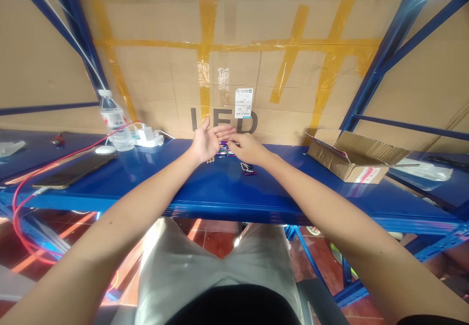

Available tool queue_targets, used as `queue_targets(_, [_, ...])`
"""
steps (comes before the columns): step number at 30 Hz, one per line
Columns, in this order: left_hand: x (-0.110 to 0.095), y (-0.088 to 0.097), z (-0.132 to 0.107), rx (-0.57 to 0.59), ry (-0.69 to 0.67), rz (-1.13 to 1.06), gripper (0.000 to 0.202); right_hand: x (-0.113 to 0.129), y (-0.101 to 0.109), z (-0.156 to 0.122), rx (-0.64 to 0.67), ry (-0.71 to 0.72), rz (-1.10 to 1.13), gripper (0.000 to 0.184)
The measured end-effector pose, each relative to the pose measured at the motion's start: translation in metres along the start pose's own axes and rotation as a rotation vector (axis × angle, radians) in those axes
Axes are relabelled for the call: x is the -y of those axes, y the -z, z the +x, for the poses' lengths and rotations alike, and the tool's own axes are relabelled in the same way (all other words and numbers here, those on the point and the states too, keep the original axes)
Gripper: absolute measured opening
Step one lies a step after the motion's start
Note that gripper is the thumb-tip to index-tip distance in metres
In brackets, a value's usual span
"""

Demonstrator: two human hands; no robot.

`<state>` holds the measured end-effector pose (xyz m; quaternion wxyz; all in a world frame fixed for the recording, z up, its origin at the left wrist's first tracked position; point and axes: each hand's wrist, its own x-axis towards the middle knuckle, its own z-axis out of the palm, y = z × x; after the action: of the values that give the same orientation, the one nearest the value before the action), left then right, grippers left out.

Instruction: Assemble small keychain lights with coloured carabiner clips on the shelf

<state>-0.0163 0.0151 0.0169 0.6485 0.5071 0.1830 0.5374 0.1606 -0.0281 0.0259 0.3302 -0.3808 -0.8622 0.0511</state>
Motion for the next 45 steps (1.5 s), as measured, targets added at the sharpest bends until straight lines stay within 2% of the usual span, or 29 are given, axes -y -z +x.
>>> queue_targets(6, [0.002, 0.004, -0.001, 0.043, 0.128, -0.055, 0.079, 0.013, -0.011, -0.004, 0.028, 0.066, -0.19, 0.027])
queue_targets(14, [0.003, 0.003, -0.001, 0.088, 0.143, -0.107, 0.079, 0.01, -0.011, -0.005, -0.027, 0.043, -0.216, 0.036])
queue_targets(24, [0.001, 0.008, 0.0, 0.174, 0.17, -0.118, 0.081, 0.01, -0.011, -0.005, -0.024, 0.042, -0.242, 0.034])
queue_targets(45, [0.003, 0.002, -0.003, 0.142, 0.169, -0.052, 0.083, 0.014, -0.011, -0.005, 0.04, 0.033, -0.29, 0.026])
